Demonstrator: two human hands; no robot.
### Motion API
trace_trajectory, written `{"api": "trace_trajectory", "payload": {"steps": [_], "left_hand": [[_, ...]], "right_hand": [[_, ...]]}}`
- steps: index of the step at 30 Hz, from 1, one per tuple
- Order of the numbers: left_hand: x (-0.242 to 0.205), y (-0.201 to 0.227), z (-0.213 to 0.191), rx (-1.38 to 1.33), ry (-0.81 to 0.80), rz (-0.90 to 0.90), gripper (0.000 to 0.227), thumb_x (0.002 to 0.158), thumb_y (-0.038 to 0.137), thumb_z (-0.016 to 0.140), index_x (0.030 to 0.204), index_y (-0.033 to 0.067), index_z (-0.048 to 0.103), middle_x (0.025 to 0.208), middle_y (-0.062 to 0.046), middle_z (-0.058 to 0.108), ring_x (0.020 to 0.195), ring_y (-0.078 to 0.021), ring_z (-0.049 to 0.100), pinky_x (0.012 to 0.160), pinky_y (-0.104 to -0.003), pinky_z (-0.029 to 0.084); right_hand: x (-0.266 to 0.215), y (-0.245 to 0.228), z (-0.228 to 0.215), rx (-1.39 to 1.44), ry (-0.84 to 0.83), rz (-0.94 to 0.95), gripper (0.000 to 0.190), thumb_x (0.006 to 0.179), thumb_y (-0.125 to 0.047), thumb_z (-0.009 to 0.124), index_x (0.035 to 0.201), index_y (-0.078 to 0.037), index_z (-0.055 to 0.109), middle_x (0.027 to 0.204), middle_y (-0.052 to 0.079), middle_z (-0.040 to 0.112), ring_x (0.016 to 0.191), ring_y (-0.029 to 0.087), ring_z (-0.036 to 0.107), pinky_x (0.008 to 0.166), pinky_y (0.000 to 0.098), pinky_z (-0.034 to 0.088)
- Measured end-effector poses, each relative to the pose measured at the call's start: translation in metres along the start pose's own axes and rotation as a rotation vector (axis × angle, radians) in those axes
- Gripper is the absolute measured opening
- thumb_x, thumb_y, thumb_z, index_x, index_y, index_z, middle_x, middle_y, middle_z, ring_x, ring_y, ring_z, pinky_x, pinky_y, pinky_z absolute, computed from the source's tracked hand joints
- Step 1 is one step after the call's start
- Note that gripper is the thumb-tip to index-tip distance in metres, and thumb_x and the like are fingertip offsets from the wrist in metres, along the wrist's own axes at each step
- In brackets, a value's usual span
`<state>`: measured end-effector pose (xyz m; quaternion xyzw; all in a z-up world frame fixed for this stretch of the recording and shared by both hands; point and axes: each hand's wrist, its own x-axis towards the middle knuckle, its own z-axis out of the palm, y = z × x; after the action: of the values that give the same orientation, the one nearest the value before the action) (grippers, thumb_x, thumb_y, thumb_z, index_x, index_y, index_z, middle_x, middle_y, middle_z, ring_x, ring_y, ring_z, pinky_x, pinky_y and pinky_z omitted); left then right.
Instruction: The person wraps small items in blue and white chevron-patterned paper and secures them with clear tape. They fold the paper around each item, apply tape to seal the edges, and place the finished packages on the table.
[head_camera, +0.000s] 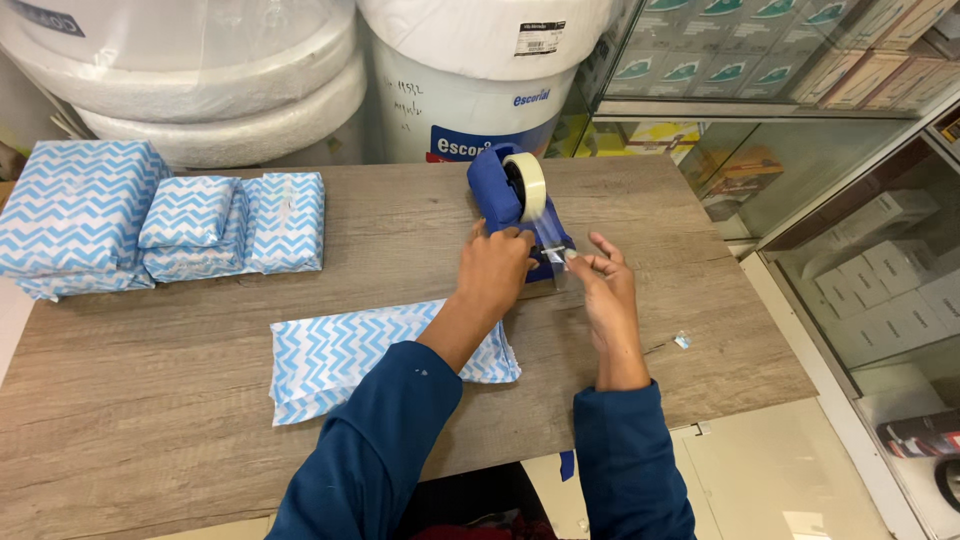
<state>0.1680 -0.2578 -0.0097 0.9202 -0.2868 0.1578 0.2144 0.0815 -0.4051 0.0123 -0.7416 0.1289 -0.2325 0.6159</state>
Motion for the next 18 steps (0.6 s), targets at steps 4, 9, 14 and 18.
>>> {"api": "trace_trajectory", "payload": {"steps": [4, 9, 14, 18], "left_hand": [[-0.002, 0.002, -0.012, -0.027, -0.025, -0.026, 0.024, 0.089, 0.022, 0.081, 0.109, 0.011, 0.074, 0.104, -0.01, 0.077, 0.087, -0.0421, 0.078, 0.113, -0.066, 0.044], [-0.004, 0.002, -0.008, -0.008, -0.001, -0.018, 0.027, 0.087, 0.021, 0.084, 0.106, 0.0071, 0.073, 0.102, -0.012, 0.077, 0.083, -0.044, 0.078, 0.114, -0.067, 0.043], [-0.003, -0.002, -0.007, -0.046, -0.047, -0.024, 0.026, 0.09, 0.021, 0.08, 0.111, 0.0079, 0.073, 0.11, -0.011, 0.077, 0.088, -0.0404, 0.078, 0.117, -0.065, 0.039], [-0.003, -0.003, -0.008, -0.038, -0.06, -0.008, 0.027, 0.091, 0.021, 0.08, 0.113, 0.0083, 0.072, 0.113, -0.011, 0.077, 0.093, -0.038, 0.078, 0.119, -0.066, 0.035]], "right_hand": [[0.007, 0.026, -0.009, -0.097, 0.001, -0.032, 0.028, 0.091, -0.024, 0.079, 0.078, 0.0, 0.073, 0.15, 0.027, 0.05, 0.147, 0.052, 0.039, 0.118, 0.0578, 0.032], [0.005, 0.031, -0.001, -0.133, 0.005, 0.035, 0.037, 0.093, -0.04, 0.081, 0.076, -0.007, 0.078, 0.141, 0.024, 0.06, 0.144, 0.044, 0.049, 0.117, 0.0514, 0.035], [0.003, 0.033, 0.008, -0.212, 0.022, 0.051, 0.037, 0.094, -0.04, 0.081, 0.076, -0.008, 0.079, 0.142, 0.026, 0.061, 0.139, 0.051, 0.051, 0.116, 0.0531, 0.035], [0.006, 0.034, 0.014, -0.439, 0.042, 0.13, 0.039, 0.092, -0.059, 0.075, 0.077, -0.024, 0.083, 0.141, 0.0, 0.068, 0.138, 0.035, 0.056, 0.116, 0.05, 0.037]]}}
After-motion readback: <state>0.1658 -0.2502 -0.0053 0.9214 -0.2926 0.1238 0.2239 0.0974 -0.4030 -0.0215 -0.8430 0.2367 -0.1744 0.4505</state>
